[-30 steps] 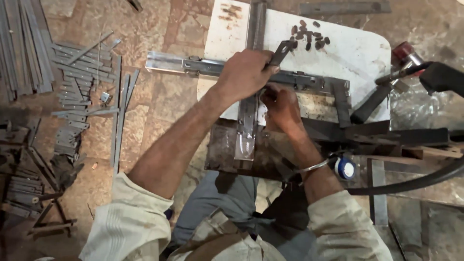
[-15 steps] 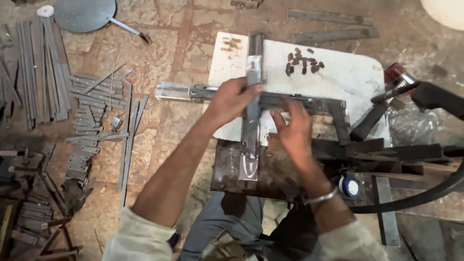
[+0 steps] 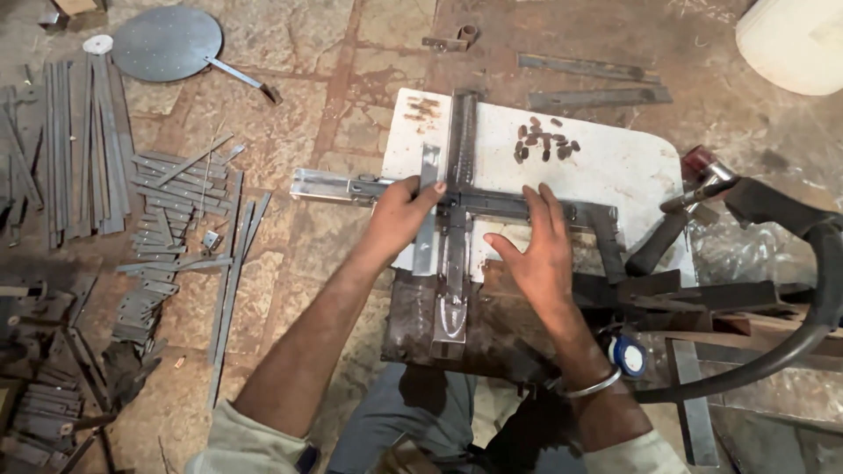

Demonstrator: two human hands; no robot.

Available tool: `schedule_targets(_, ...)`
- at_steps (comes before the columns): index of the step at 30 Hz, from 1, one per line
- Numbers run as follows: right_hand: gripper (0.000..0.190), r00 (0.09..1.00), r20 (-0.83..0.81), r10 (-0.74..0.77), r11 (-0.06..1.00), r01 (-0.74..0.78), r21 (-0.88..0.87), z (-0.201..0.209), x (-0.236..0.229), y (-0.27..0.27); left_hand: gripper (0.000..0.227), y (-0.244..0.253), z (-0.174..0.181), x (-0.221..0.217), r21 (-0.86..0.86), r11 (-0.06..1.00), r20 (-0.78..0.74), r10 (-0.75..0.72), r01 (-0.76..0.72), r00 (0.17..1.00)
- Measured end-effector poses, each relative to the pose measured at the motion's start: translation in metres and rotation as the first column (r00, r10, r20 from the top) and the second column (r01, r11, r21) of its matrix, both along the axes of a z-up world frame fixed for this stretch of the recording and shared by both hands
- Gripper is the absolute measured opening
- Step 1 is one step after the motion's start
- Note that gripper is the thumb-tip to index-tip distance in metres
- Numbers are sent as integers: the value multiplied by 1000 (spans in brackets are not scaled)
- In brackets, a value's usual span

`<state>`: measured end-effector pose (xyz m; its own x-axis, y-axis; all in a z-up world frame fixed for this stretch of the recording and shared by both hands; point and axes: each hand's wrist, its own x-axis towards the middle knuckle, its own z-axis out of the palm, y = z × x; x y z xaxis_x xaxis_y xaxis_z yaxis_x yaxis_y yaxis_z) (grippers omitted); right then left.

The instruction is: Welding and measuring metal bars to assemble a frame structure.

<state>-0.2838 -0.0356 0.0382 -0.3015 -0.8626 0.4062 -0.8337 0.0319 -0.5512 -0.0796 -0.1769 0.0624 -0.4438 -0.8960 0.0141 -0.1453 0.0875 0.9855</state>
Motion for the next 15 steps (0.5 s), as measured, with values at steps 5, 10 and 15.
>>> schedule_targets(5, 108, 983, -169, 67, 987, -90, -134, 23, 11, 1, 45, 18, 44, -2, -165, 986, 215, 10, 26, 976)
schedule_targets(10, 61, 988, -141, -57, 986, 33, -165, 4, 3, 8, 38, 22, 46, -5, -452, 891, 131, 21, 41, 991)
schedule_targets(15, 12, 987, 117, -107, 966, 131, -223, 13, 6, 18, 36, 16, 54, -13, -420, 903, 172, -16, 88, 985)
